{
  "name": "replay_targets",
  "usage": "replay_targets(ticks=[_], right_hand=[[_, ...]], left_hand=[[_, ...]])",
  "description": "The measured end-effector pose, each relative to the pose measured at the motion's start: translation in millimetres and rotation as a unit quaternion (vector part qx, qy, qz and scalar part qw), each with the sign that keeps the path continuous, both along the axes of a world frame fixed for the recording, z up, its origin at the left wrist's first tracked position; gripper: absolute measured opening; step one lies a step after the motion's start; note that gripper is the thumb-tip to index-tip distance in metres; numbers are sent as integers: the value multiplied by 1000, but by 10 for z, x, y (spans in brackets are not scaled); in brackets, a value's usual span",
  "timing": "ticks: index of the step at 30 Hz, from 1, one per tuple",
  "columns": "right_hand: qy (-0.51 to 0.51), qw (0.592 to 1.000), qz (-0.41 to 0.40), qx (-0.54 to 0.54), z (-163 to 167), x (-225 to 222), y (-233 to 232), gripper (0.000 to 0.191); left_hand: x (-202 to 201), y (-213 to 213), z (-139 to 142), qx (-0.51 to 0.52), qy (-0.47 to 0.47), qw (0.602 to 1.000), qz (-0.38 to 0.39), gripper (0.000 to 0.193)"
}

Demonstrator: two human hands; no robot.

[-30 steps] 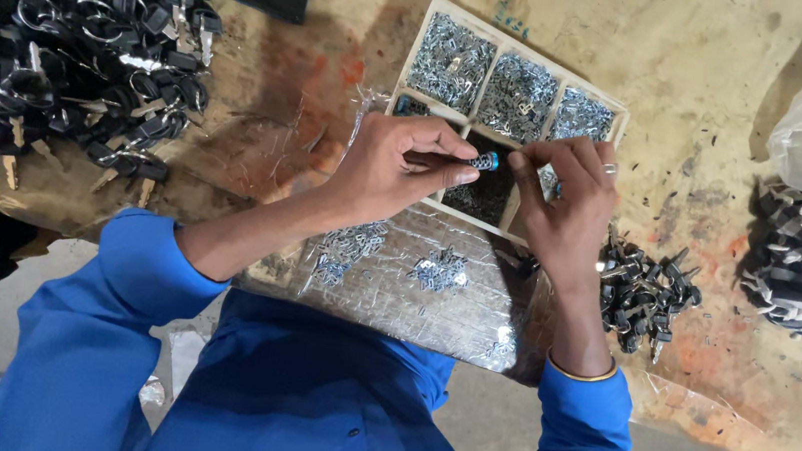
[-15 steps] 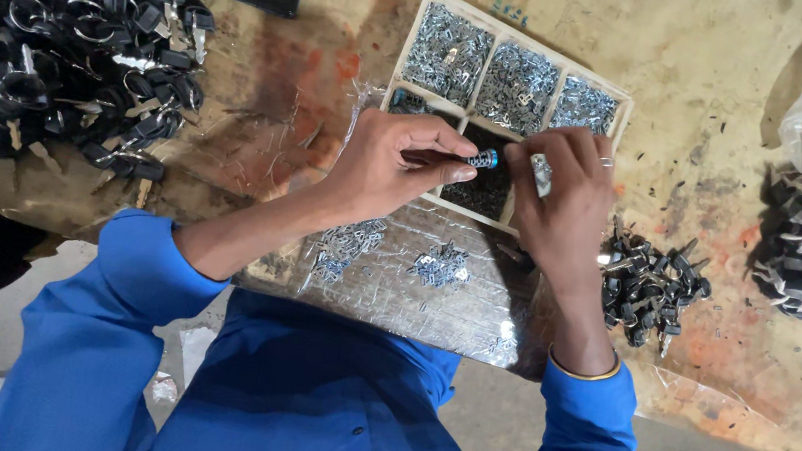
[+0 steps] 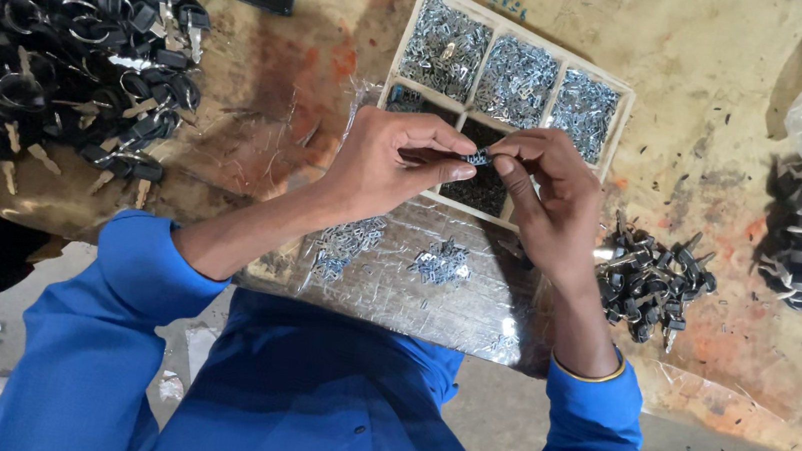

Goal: The person picks small metal pin and spring components from a compartment tray and inserts them one at a time into padlock cylinder bodies, pressing each part into place by hand. They repeatedly reach into the tray compartments, retrieve parts, and work on the lock bodies at the workbench.

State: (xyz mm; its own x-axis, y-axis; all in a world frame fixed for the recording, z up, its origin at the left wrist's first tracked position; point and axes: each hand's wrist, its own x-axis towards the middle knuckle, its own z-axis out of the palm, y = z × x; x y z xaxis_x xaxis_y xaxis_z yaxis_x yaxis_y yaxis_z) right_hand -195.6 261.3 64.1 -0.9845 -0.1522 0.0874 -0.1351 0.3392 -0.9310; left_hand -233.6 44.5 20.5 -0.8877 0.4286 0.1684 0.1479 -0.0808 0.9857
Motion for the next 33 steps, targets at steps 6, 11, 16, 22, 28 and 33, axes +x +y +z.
replay_targets(ticks=[6, 11, 16, 22, 28, 33], right_hand=[[89, 988, -14, 128, 88, 0, -69, 8], [117, 978, -27, 168, 100, 24, -163, 9], [199, 951, -4, 236, 140, 35, -176, 15], [192, 945, 41, 262, 189, 10, -88, 21], [161, 960, 26, 226, 164, 5, -28, 20], [240, 927, 51, 284, 171, -6, -9, 21]], left_hand=[[6, -3, 8, -4, 0, 1000, 6, 21], [14, 7, 1, 1, 16, 1000, 17, 20], [51, 13, -18, -13, 11, 999, 35, 18], [42, 8, -41, -40, 57, 997, 19, 20], [79, 10, -23, -30, 50, 998, 32, 19], [70, 10, -28, -37, 76, 996, 37, 19]])
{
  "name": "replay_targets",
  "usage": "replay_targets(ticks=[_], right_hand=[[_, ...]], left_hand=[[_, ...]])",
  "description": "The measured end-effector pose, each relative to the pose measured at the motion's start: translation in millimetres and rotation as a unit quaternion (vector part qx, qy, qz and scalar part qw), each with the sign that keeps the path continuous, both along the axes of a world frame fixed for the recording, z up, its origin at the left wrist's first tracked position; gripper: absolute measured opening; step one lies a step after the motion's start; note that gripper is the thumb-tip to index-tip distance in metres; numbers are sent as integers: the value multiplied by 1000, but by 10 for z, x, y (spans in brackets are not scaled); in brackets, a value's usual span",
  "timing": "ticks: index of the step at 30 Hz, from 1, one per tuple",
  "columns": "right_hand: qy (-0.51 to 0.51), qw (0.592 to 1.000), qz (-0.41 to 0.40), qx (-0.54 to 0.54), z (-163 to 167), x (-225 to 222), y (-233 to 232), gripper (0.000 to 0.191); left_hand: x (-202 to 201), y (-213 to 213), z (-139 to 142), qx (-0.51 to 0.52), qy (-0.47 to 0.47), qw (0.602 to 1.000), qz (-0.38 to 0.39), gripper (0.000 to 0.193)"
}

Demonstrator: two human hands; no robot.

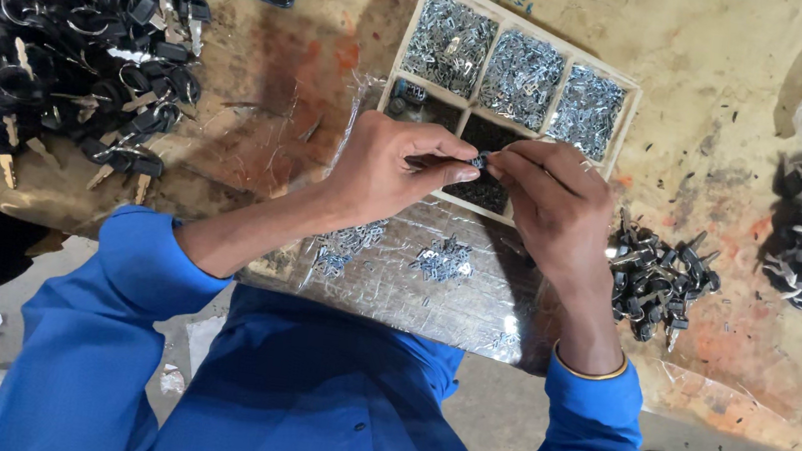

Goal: The person picks small metal pin and spring components from a compartment tray and inserts them one at a time into padlock cylinder bodies, pressing each part into place by hand. They repeatedly reach into the tray compartments, retrieve parts, and work on the lock bodies at the workbench.

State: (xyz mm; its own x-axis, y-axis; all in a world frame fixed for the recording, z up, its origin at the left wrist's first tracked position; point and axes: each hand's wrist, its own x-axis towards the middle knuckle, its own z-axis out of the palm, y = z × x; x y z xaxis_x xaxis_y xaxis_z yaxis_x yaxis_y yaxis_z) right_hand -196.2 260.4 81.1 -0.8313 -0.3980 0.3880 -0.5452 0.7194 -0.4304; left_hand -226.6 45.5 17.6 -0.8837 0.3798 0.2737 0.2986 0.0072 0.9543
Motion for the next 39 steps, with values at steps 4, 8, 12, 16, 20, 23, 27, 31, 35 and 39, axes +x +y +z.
replay_targets(ticks=[4, 8, 12, 16, 20, 23, 27, 31, 35, 39], right_hand=[[-14, 999, -24, 16, 38, 10, -3, 14], [-42, 995, -34, 82, 74, -7, 17, 11], [-58, 996, -41, 46, 57, -36, 32, 11], [-115, 986, -80, -91, 14, -16, 36, 10], [-101, 986, -112, -77, -53, 15, 30, 10], [-105, 982, -107, -113, -116, 9, 44, 10], [-240, 919, -57, -306, -242, 27, 5, 10], [-226, 929, -29, -293, -306, 39, -13, 12], [-221, 929, -53, -292, -307, 59, -81, 11], [-223, 919, -61, -318, -244, 69, -170, 11]], left_hand=[[-7, 3, -15, 3, 9, 1000, 0, 20], [1, 11, -24, 21, -20, 1000, -1, 19], [-7, 2, -29, 18, -13, 1000, -2, 19], [-10, 2, -37, 21, -7, 1000, -3, 19], [-23, 10, -45, 15, -11, 1000, -11, 19], [-10, 0, -46, 21, -13, 1000, -8, 19], [-20, -1, -45, 21, -9, 1000, -9, 20], [-26, 12, -41, 28, -15, 999, -10, 19], [-23, 14, -34, 35, -17, 999, -8, 19], [-7, 0, -25, 26, -19, 999, 2, 18]])
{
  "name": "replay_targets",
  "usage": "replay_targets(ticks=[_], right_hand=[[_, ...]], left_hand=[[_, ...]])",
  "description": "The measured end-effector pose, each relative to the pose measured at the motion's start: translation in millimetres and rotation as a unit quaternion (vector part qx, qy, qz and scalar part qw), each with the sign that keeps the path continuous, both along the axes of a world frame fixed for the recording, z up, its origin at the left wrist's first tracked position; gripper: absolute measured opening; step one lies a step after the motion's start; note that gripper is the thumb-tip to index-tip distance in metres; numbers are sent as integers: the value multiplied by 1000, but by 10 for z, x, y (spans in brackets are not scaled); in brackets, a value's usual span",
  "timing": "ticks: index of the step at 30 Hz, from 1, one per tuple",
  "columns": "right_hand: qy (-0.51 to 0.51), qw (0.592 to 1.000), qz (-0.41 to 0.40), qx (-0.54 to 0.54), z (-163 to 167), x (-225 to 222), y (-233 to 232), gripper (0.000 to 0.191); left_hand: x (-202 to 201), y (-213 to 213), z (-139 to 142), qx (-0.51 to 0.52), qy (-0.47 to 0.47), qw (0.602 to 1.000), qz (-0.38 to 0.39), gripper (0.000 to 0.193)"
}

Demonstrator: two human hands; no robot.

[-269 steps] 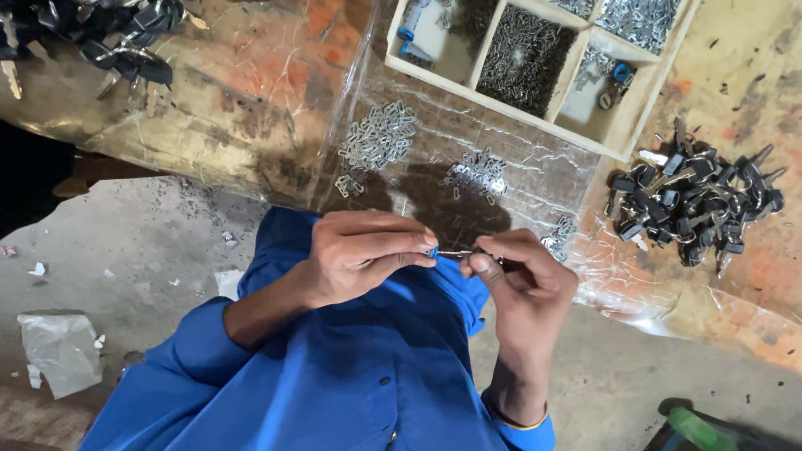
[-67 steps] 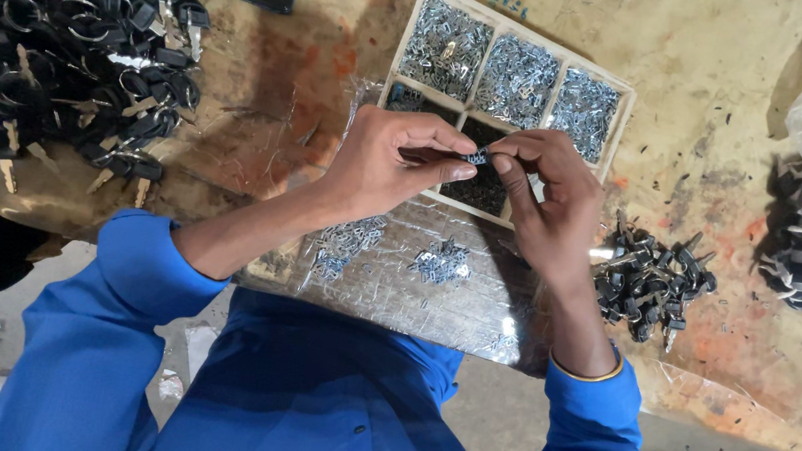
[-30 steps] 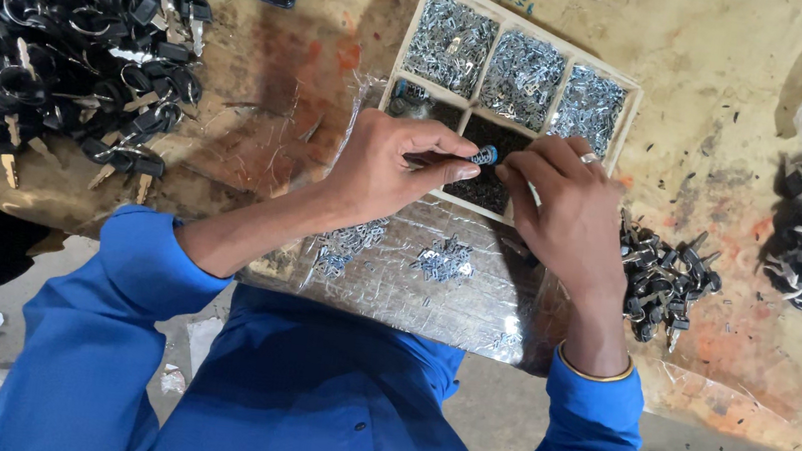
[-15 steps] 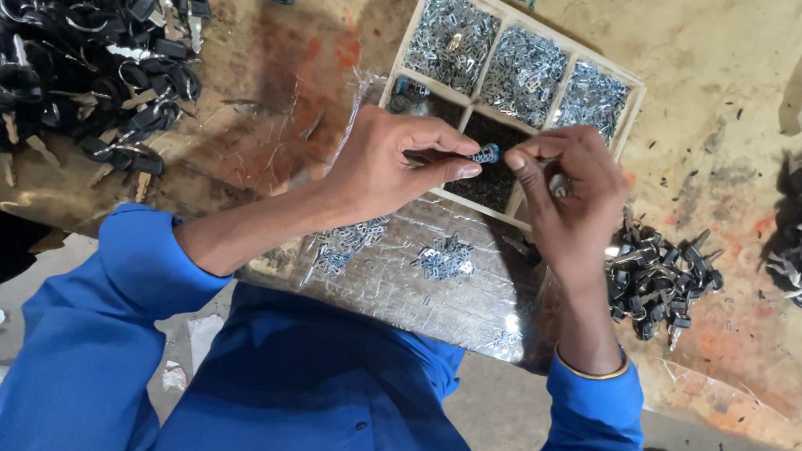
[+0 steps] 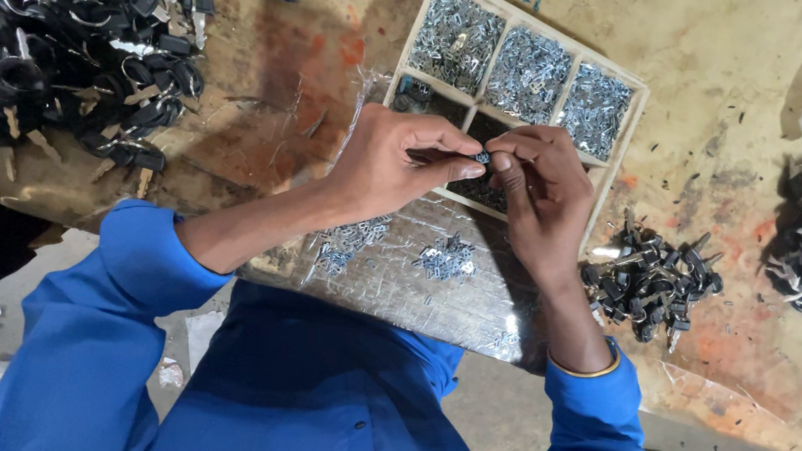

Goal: The person picks small metal pin and spring components from a compartment tray and inserts them one at a time into padlock cylinder bodies, pressing each part into place by hand. They repeatedly reach into the tray compartments, retrieve parts, and work on the lock bodies at the workbench.

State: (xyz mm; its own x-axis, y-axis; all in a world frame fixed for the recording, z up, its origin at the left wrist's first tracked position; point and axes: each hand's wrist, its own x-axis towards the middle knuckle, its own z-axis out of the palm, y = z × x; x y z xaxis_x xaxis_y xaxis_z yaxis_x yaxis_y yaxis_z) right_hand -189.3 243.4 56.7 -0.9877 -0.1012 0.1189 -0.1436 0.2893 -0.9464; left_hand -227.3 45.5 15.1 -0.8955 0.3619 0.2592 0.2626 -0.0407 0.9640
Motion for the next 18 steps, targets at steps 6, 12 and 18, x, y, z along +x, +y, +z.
replay_targets(ticks=[6, 12, 18], right_hand=[[-20, 995, -26, 93, 151, -86, 125, 18], [129, 882, 46, 451, 20, -111, 165, 17], [144, 899, -14, 412, 40, -99, 253, 10]], left_hand=[[-8, -9, 1, 3, -14, 1000, 0, 19], [-24, -9, 3, 17, -4, 1000, -4, 18], [-19, -2, 6, 16, -6, 1000, -4, 18]])
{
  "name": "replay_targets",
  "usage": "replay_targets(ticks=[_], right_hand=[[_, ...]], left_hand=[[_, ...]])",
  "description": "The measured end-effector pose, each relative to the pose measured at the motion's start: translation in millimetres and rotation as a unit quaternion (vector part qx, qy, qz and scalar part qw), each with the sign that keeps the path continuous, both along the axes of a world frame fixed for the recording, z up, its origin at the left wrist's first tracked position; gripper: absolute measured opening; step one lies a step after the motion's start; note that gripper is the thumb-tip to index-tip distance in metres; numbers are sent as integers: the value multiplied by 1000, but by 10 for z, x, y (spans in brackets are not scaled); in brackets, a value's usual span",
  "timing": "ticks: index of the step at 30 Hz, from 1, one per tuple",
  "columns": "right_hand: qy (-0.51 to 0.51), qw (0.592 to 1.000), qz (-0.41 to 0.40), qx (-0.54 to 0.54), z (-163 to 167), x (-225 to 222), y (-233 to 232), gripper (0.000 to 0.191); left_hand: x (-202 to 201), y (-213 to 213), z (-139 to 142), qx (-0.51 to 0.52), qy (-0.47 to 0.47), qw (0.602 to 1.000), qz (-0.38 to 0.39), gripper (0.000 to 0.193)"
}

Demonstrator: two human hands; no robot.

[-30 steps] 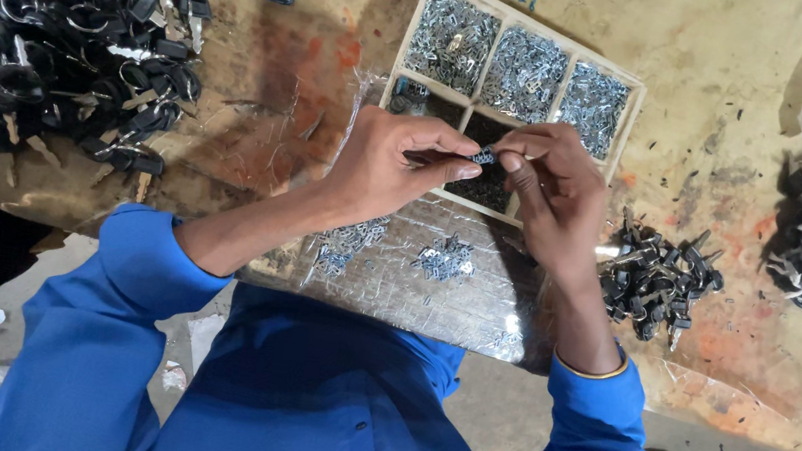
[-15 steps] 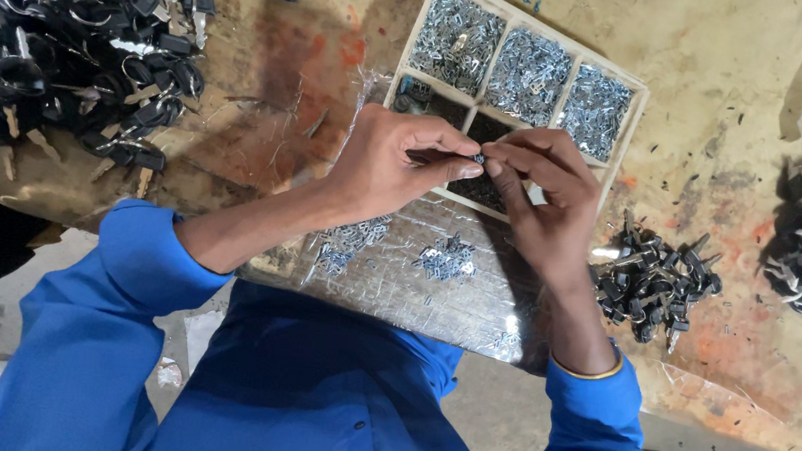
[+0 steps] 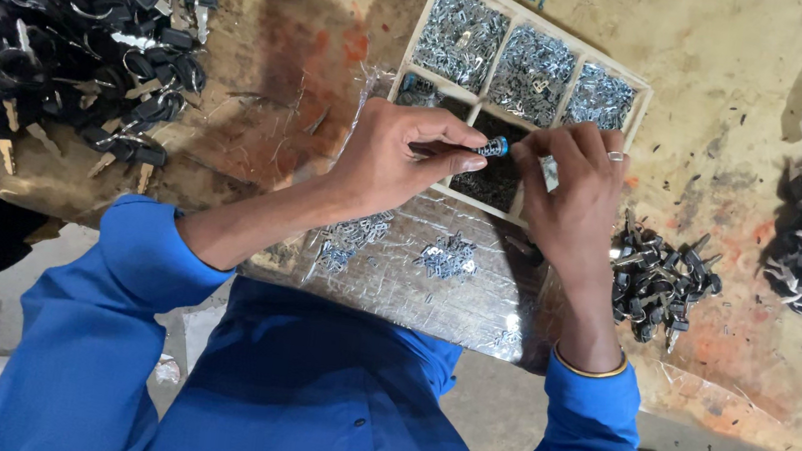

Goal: The person picks small metal pin and spring components from a compartment tray and inserts them one at a time into padlock cylinder bodies, pressing each part into place by hand. They repeatedly reach into the tray compartments, retrieve parts, and work on the lock bodies at the workbench.

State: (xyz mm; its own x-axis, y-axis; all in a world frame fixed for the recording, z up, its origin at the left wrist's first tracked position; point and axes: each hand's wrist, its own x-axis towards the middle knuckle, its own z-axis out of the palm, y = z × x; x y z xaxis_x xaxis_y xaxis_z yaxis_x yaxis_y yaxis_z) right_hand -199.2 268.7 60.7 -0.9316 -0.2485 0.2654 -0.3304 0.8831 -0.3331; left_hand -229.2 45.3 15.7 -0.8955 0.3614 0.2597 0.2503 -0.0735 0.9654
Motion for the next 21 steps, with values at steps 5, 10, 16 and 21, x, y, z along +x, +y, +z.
replay_targets(ticks=[5, 10, 16, 21], right_hand=[[-56, 978, 15, -202, 54, 27, -78, 8], [-56, 969, 68, -229, 78, 51, -183, 9], [-41, 980, 55, -186, 91, 65, -229, 12], [41, 986, 107, -118, 71, 72, -201, 17]], left_hand=[[-6, -5, 4, -8, 3, 1000, -4, 19], [6, -2, 10, -9, -17, 1000, -7, 19], [15, 2, 3, -2, -5, 1000, -5, 20], [9, -5, -11, -18, 1, 1000, -5, 19]])
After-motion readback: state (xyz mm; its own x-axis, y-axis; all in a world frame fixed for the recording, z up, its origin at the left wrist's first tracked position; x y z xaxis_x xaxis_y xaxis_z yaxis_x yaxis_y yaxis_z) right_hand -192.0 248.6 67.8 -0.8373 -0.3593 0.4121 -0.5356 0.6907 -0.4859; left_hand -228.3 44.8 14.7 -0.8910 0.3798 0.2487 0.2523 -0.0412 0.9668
